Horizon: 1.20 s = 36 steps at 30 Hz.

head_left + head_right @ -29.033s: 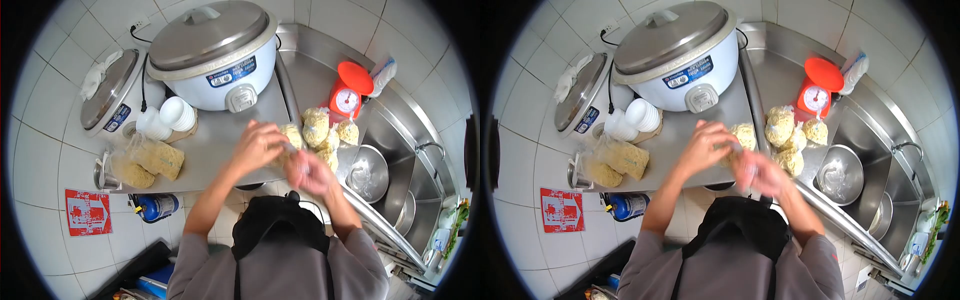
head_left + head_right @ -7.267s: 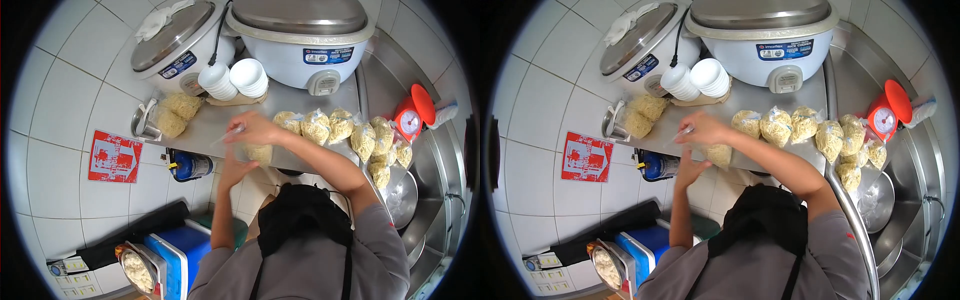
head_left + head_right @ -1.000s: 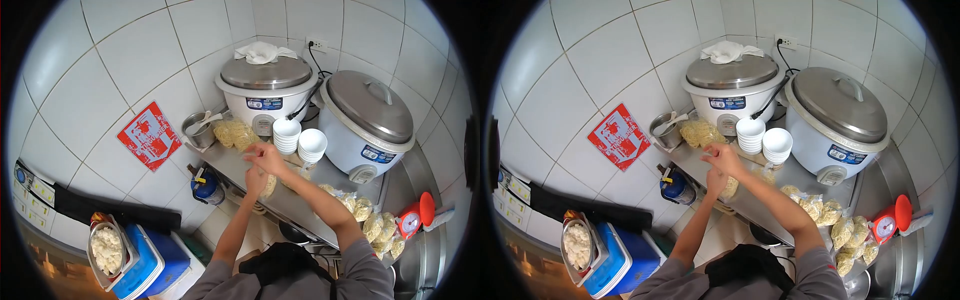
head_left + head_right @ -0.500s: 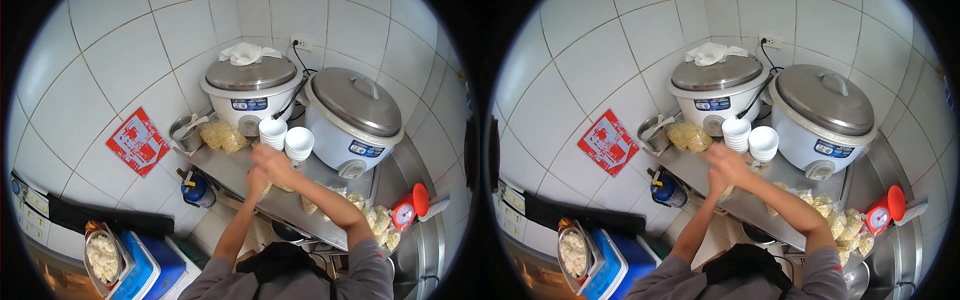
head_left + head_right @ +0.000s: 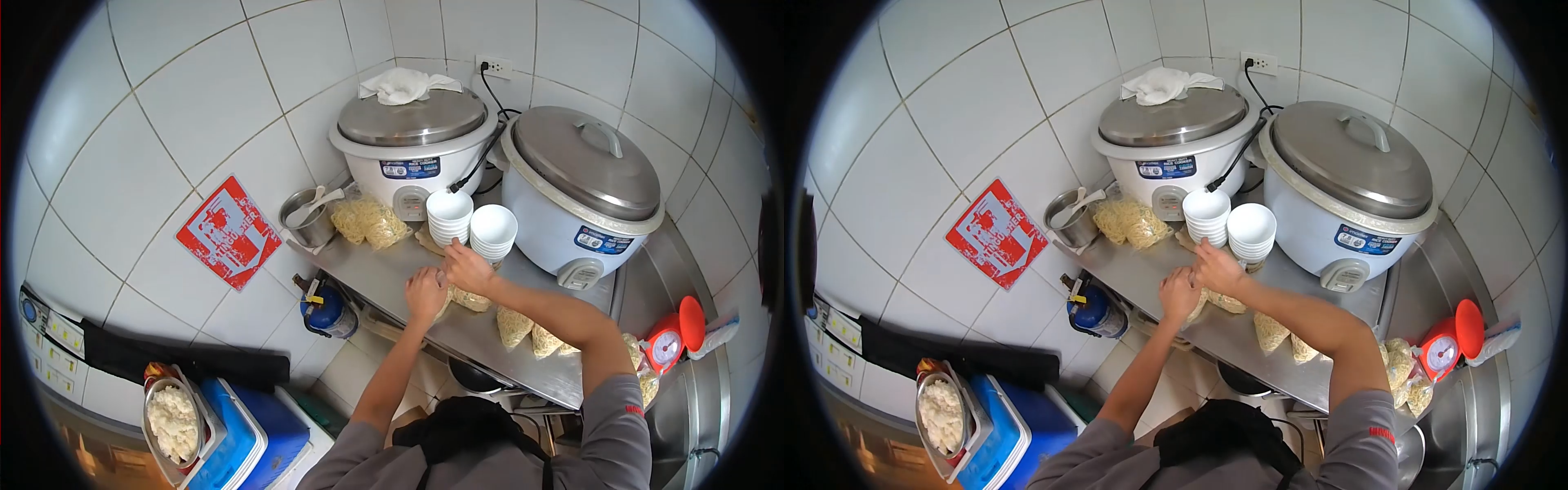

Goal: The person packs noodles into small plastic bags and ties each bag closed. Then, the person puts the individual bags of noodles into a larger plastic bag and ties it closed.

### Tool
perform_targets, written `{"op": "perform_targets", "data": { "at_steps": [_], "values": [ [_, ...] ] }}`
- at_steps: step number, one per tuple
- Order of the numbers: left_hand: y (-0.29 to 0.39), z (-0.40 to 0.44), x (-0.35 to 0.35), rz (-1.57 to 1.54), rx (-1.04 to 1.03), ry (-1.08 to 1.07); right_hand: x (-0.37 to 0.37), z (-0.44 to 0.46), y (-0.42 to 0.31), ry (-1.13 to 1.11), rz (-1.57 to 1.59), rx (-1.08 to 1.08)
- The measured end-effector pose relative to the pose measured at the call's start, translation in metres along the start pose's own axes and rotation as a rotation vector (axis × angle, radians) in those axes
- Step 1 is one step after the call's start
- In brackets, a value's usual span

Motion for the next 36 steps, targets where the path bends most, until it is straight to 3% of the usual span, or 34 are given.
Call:
{"op": "perform_targets", "data": {
  "at_steps": [4, 7, 10, 13, 18, 19, 22, 24, 27, 29, 32, 35, 36],
  "values": [
    [-0.002, -0.005, -0.011, 0.113, -0.062, 0.043, 0.002, -0.006, 0.000, -0.045, 0.085, -0.054],
    [-0.005, -0.005, -0.022, 0.150, -0.075, 0.080, 0.011, -0.011, -0.003, 0.282, 0.126, -0.120],
    [-0.002, -0.007, -0.021, 0.180, -0.080, 0.095, 0.002, -0.009, -0.016, 0.304, -0.008, -0.086],
    [-0.002, -0.011, -0.011, 0.105, -0.161, 0.088, -0.021, -0.007, -0.018, -0.465, 0.509, -0.289],
    [-0.008, -0.003, 0.014, -0.268, -0.506, 0.019, -0.029, -0.011, 0.015, -0.694, 1.163, -0.147],
    [-0.005, 0.005, 0.029, -0.242, -0.525, 0.027, -0.024, -0.009, 0.020, -0.729, 1.289, -0.145],
    [0.013, 0.027, 0.068, -0.178, -0.573, -0.034, -0.005, -0.017, 0.033, -0.809, 1.690, -0.509],
    [0.020, 0.047, 0.083, -0.142, -0.591, -0.166, -0.010, -0.016, 0.039, -0.684, 1.899, -0.567],
    [0.026, 0.069, 0.098, -0.168, -0.618, -0.048, 0.003, -0.014, 0.055, -0.549, 2.136, -0.611],
    [0.034, 0.077, 0.111, -0.369, -0.463, -0.031, 0.031, -0.014, 0.062, -0.404, 2.344, -0.631],
    [0.054, 0.081, 0.147, -0.611, -0.379, 0.003, 0.082, -0.019, 0.038, -0.009, 2.533, -0.489],
    [0.072, 0.065, 0.172, -0.812, -0.428, -0.042, 0.087, -0.019, -0.001, -0.060, 2.859, 0.201],
    [0.077, 0.057, 0.178, -0.900, -0.443, -0.092, 0.086, -0.019, 0.004, -0.110, 2.760, 0.144]
  ]
}}
Point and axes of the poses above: each hand's wrist, its own z-axis towards the middle knuckle, its own x-axis out of the back of the hand, y = z × x, the point moved 3 cm from there along z, towards the middle knuckle, and after that the axes turned 10 degrees about -x, right-handed, at the moved point
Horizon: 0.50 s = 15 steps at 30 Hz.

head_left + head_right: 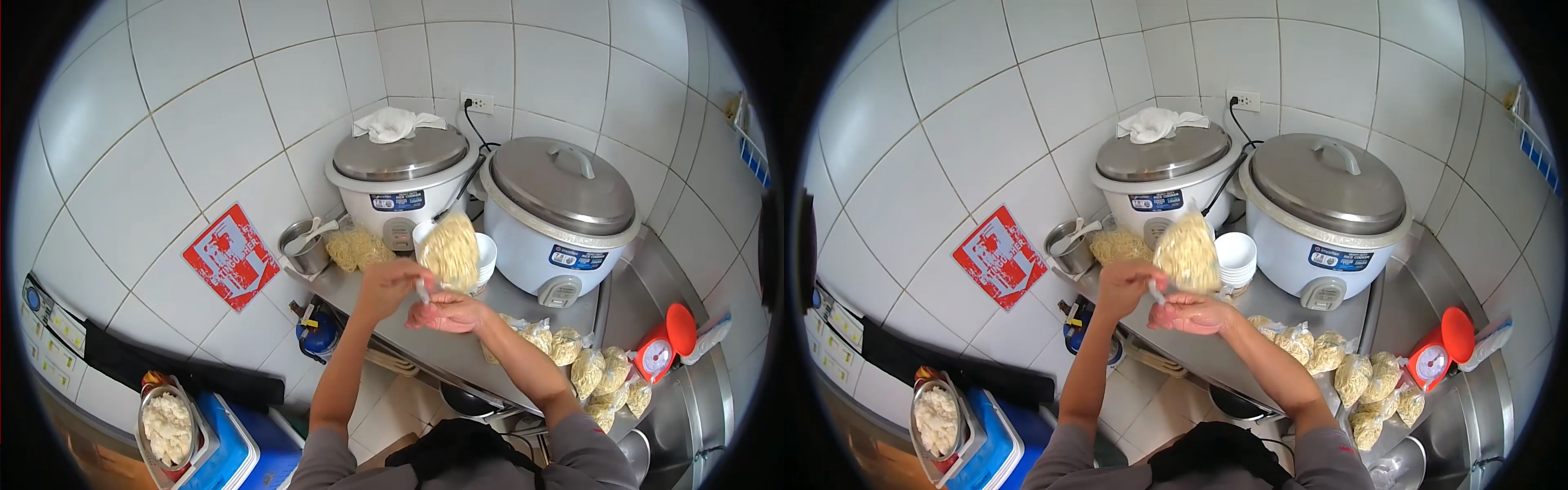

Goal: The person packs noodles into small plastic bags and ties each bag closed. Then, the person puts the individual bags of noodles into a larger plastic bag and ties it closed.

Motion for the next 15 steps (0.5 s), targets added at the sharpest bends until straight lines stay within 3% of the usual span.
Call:
{"op": "perform_targets", "data": {
  "at_steps": [2, 3, 6, 10, 14, 15],
  "values": [
    [0.005, -0.005, -0.003, -0.120, -0.003, -0.069, 0.010, -0.006, -0.017, 0.065, -0.179, -0.102],
    [0.005, -0.005, -0.005, -0.142, -0.008, -0.108, 0.024, 0.000, -0.015, 0.036, 0.402, -0.273],
    [-0.001, -0.008, -0.010, -0.092, 0.079, -0.250, 0.049, 0.005, -0.038, -0.017, -0.519, -0.470],
    [-0.009, -0.011, -0.016, 0.146, 0.142, -0.413, 0.048, 0.008, -0.063, -0.037, -0.793, -0.698],
    [-0.066, -0.040, -0.019, -0.003, 0.443, -0.055, 0.033, 0.005, -0.067, 0.416, -1.010, -0.494],
    [-0.074, -0.045, -0.020, -0.033, 0.511, 0.047, 0.040, 0.007, -0.057, 0.485, -1.099, -0.355]
  ]
}}
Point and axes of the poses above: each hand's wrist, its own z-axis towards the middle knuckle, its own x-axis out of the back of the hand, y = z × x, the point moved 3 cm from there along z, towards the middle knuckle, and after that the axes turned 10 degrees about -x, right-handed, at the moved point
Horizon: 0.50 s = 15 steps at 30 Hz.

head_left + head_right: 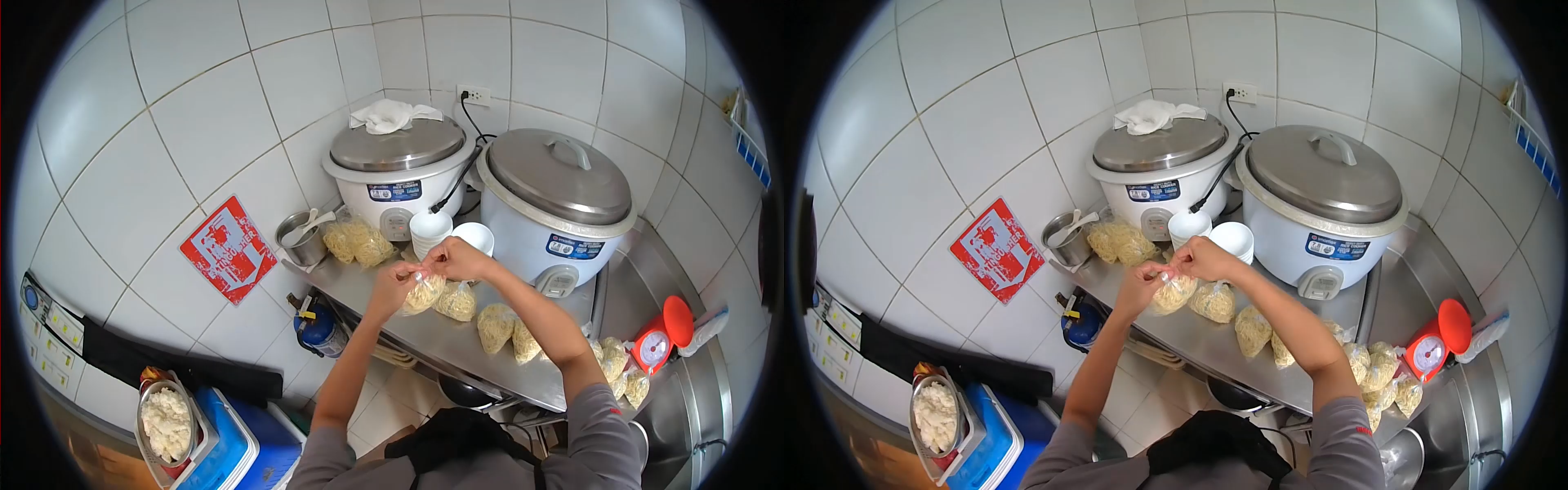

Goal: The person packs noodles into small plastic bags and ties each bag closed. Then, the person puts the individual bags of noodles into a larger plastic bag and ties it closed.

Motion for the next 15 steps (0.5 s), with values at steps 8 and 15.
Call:
{"op": "perform_targets", "data": {
  "at_steps": [8, 15],
  "values": [
    [-0.064, -0.013, -0.009, -0.433, 0.182, 0.045, -0.045, 0.001, 0.043, 0.399, -0.647, 0.704],
    [-0.111, -0.037, -0.030, -0.207, 0.221, 0.221, -0.086, -0.023, 0.068, 0.610, -0.274, 0.421]
  ]
}}
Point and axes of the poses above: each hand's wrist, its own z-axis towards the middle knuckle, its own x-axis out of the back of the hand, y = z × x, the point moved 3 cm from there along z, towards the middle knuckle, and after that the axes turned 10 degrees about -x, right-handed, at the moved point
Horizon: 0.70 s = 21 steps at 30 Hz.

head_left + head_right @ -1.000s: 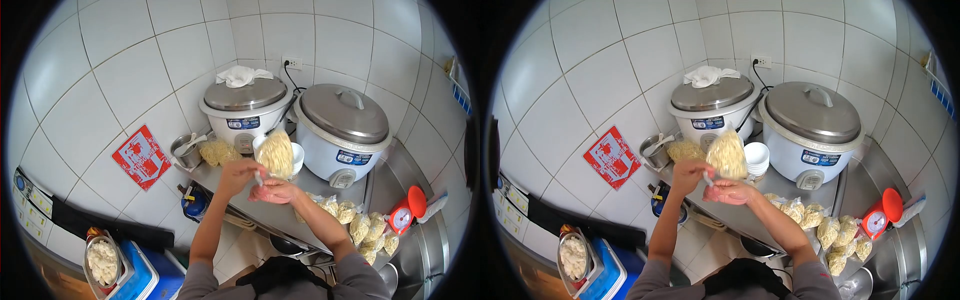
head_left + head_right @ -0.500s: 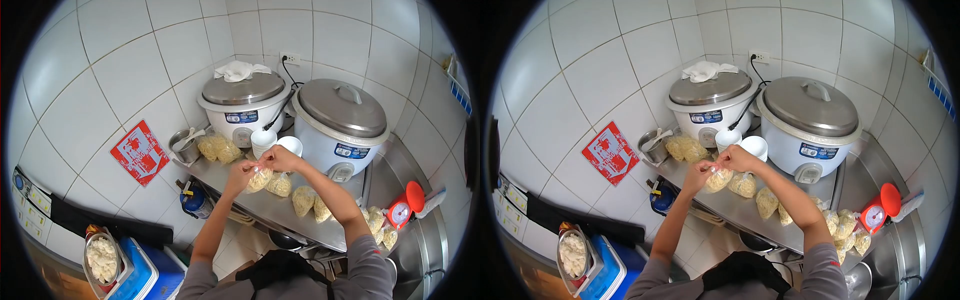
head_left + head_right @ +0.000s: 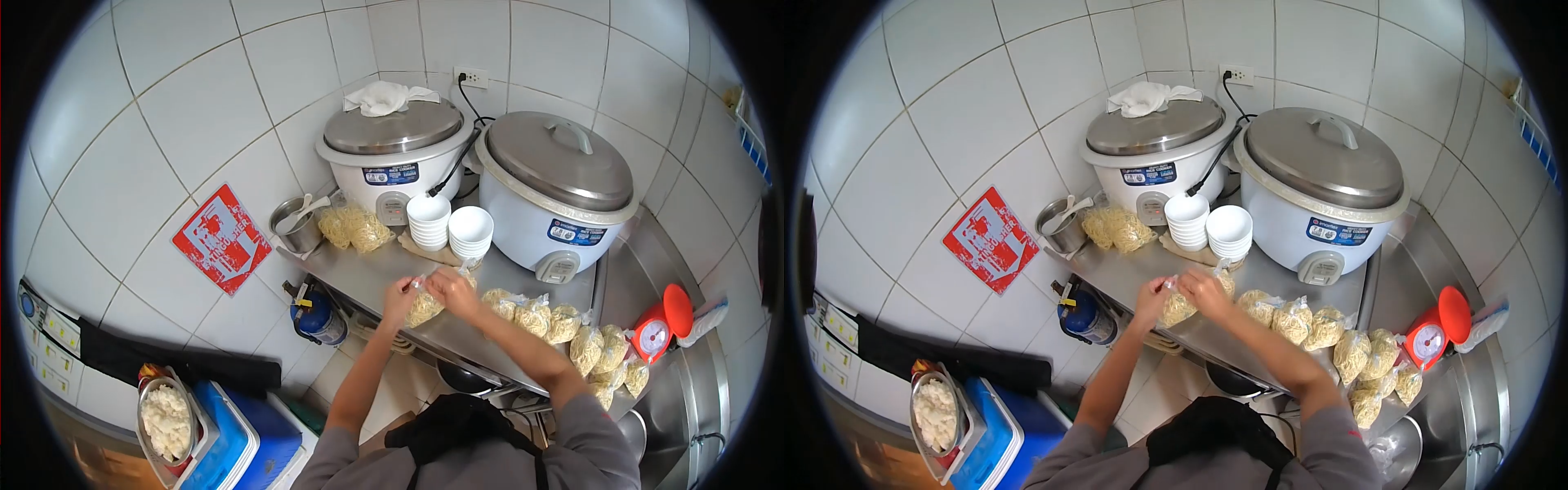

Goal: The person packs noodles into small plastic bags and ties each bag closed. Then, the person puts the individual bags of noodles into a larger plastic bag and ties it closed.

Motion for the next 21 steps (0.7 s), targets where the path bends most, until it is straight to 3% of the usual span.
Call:
{"op": "perform_targets", "data": {
  "at_steps": [3, 12, 15, 21],
  "values": [
    [-0.013, -0.008, -0.013, -0.127, -0.033, 0.207, -0.025, -0.020, 0.004, 0.042, 0.194, -0.403],
    [-0.016, -0.015, -0.018, -0.333, 0.035, 0.354, -0.037, -0.026, 0.012, 0.125, 0.249, -0.408],
    [-0.019, -0.017, -0.021, -0.342, 0.008, 0.379, -0.040, -0.028, 0.012, 0.118, 0.251, -0.504],
    [-0.019, -0.019, -0.024, -0.279, -0.003, 0.333, -0.039, -0.026, 0.020, -0.016, 0.240, -0.621]
  ]
}}
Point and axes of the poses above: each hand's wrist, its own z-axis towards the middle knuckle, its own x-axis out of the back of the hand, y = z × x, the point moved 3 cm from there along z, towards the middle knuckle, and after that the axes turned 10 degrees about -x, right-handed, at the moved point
